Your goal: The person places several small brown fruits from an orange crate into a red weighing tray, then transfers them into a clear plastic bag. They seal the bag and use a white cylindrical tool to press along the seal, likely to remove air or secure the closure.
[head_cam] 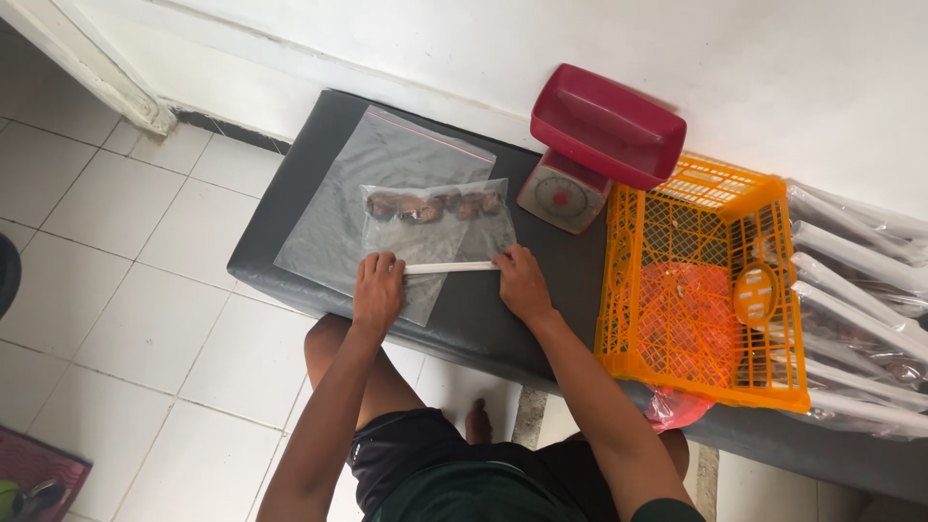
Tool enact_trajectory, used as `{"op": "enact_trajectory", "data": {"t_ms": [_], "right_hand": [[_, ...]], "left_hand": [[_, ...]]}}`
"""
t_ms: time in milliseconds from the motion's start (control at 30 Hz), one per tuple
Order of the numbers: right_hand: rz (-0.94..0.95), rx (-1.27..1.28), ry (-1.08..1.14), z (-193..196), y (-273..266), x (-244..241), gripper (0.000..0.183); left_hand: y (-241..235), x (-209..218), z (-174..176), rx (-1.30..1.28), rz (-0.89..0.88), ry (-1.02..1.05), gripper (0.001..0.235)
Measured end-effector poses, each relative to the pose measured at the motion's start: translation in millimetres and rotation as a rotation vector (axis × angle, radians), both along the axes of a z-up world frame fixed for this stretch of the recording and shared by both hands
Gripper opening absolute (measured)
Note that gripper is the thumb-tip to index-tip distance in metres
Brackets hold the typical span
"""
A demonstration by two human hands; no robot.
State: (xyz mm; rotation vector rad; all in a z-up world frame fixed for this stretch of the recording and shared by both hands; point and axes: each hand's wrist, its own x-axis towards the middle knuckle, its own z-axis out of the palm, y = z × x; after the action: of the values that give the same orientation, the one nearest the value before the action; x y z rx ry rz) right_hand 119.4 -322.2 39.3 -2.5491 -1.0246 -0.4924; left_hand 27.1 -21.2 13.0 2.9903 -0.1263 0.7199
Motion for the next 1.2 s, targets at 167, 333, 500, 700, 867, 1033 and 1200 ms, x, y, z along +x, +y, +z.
{"op": "enact_trajectory", "data": {"t_ms": [167,333,500,700,867,1033,1200], "right_hand": [[0.037,0.069,0.032,26.1,-0.4,-17.2,0.023],[0.019,0.125,0.098,15.5,-3.4,-4.4,0.027],[-0.06,0.136,0.053,-0.9,-1.3,7.9,0.023],[-0.116,0.18,-0.007,14.0,-2.2,-1.9,0.017],[-0.154,0.246,0.077,-1.5,-1.9,5.2,0.013],[-0.142,0.269,0.078,11.3,0.6,-1.1,0.013],[-0.167,0.232,0.134,6.1,-2.1,0.9,0.013]], "left_hand": [[3.8,-6.7,-3.5,-0.008,0.025,0.039,0.022],[11.1,2.7,-19.6,-0.093,0.019,0.146,0.024],[13.6,15.2,-24.0,-0.129,0.104,0.167,0.017],[9.4,5.7,-6.5,-0.133,0.104,0.096,0.02],[8.8,-7.0,5.4,-0.073,0.085,0.027,0.024],[19.8,-0.5,-8.4,-0.043,0.093,0.014,0.026],[21.0,6.9,-8.6,-0.13,0.145,0.083,0.02]]}}
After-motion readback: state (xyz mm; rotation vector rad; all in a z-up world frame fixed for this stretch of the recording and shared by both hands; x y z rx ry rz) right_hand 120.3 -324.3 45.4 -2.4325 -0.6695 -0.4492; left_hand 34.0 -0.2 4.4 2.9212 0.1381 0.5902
